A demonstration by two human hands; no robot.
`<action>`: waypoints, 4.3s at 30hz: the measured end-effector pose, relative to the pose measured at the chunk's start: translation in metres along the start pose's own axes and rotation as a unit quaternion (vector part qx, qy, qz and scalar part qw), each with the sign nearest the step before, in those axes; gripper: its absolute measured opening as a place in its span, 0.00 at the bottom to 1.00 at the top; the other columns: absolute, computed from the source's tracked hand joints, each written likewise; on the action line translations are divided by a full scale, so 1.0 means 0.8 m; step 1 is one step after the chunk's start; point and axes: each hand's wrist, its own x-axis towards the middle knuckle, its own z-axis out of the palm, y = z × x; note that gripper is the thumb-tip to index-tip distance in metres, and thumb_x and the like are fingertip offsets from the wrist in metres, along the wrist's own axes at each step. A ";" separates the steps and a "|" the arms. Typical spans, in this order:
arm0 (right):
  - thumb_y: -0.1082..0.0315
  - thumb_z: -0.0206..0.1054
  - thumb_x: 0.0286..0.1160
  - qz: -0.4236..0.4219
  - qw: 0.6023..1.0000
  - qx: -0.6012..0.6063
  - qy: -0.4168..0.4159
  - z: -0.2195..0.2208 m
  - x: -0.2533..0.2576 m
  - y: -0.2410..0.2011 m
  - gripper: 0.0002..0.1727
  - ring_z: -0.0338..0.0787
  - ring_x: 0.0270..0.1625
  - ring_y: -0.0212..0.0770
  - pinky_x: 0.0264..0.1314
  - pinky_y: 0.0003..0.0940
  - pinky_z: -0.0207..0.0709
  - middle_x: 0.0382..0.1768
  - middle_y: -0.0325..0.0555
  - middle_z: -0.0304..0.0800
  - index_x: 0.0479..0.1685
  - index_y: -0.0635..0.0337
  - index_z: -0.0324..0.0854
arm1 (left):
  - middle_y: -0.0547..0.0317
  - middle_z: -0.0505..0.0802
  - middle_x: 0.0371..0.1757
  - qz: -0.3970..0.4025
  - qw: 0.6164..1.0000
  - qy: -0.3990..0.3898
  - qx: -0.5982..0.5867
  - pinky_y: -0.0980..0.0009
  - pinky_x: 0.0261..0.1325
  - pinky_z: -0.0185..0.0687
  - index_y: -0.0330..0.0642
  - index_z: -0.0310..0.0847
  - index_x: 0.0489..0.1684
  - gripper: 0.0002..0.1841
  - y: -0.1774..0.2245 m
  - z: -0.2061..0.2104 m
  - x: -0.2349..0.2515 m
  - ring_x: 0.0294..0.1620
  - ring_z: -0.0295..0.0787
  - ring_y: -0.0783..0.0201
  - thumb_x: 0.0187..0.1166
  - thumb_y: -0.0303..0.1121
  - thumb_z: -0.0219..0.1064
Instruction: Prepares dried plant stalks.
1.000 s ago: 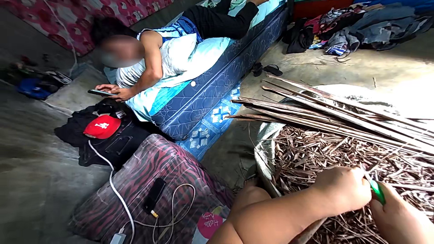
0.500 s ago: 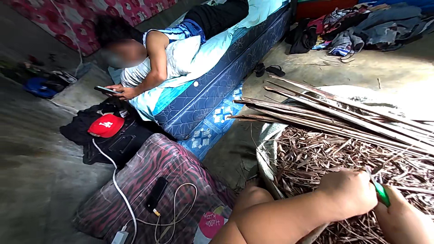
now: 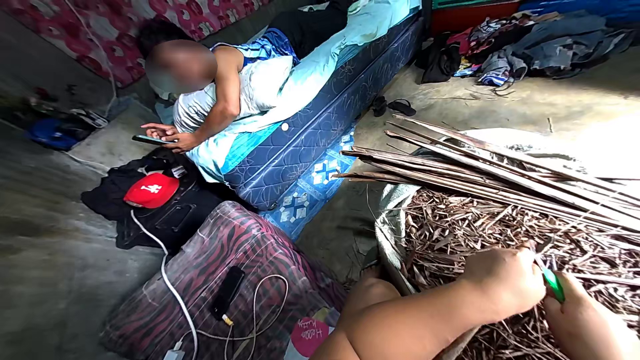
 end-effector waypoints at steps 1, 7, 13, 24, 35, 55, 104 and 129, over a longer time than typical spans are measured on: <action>0.71 0.51 0.85 0.004 1.000 -0.004 0.001 0.000 0.002 0.001 0.21 0.89 0.56 0.79 0.53 0.77 0.77 0.51 0.78 0.88 0.72 0.71 0.73 | 0.40 0.91 0.62 0.005 1.000 0.001 0.002 0.42 0.66 0.81 0.33 0.81 0.67 0.19 0.000 0.004 0.000 0.66 0.88 0.45 0.92 0.32 0.47; 0.71 0.52 0.84 0.016 0.999 -0.026 0.031 -0.002 0.007 0.002 0.23 0.89 0.57 0.80 0.52 0.77 0.77 0.53 0.79 0.88 0.75 0.71 0.71 | 0.40 0.90 0.62 0.029 1.000 -0.006 -0.006 0.42 0.65 0.81 0.32 0.82 0.65 0.20 -0.001 0.009 0.000 0.66 0.88 0.45 0.94 0.34 0.46; 0.72 0.52 0.83 0.019 0.998 -0.042 0.053 0.001 0.010 0.001 0.23 0.90 0.56 0.79 0.51 0.76 0.78 0.54 0.78 0.88 0.75 0.70 0.72 | 0.39 0.91 0.62 0.032 0.999 -0.002 -0.005 0.41 0.66 0.80 0.32 0.81 0.66 0.20 -0.002 0.009 0.000 0.66 0.88 0.44 0.94 0.35 0.46; 0.74 0.51 0.84 0.091 0.988 -0.005 0.128 -0.011 0.037 0.026 0.22 0.87 0.63 0.78 0.58 0.78 0.75 0.60 0.78 0.86 0.73 0.70 0.74 | 0.41 0.88 0.71 0.045 0.999 -0.005 -0.019 0.44 0.75 0.76 0.40 0.69 0.87 0.24 -0.002 0.008 -0.008 0.73 0.85 0.47 0.95 0.36 0.46; 0.65 0.54 0.85 -0.106 0.990 0.091 -0.002 -0.009 0.001 0.012 0.18 0.89 0.39 0.70 0.41 0.71 0.75 0.34 0.70 0.88 0.57 0.72 0.82 | 0.35 0.90 0.57 0.007 1.000 -0.014 -0.009 0.41 0.63 0.80 0.26 0.83 0.57 0.17 0.003 -0.007 -0.006 0.63 0.88 0.42 0.89 0.29 0.50; 0.72 0.55 0.86 -0.004 0.999 -0.021 0.049 0.004 0.015 0.007 0.18 0.90 0.52 0.79 0.49 0.77 0.77 0.48 0.77 0.90 0.70 0.67 0.76 | 0.37 0.90 0.62 -0.016 1.000 -0.005 -0.024 0.41 0.69 0.79 0.32 0.79 0.72 0.21 0.001 -0.007 -0.003 0.66 0.88 0.43 0.94 0.35 0.46; 0.61 0.52 0.92 0.043 0.994 0.083 -0.054 -0.042 0.008 -0.001 0.16 0.91 0.59 0.61 0.59 0.62 0.80 0.51 0.60 0.91 0.62 0.61 0.79 | 0.57 0.87 0.26 0.007 0.996 0.084 0.001 0.66 0.37 0.82 0.34 0.80 0.74 0.20 0.001 0.016 -0.015 0.23 0.82 0.65 0.92 0.35 0.54; 0.59 0.54 0.92 0.093 0.984 0.117 0.098 -0.072 0.014 0.042 0.17 0.92 0.52 0.62 0.54 0.63 0.80 0.45 0.61 0.91 0.59 0.62 0.81 | 0.69 0.78 0.13 0.025 0.956 0.022 -0.290 0.82 0.10 0.62 0.31 0.78 0.72 0.17 0.001 0.005 -0.020 0.07 0.66 0.78 0.91 0.26 0.53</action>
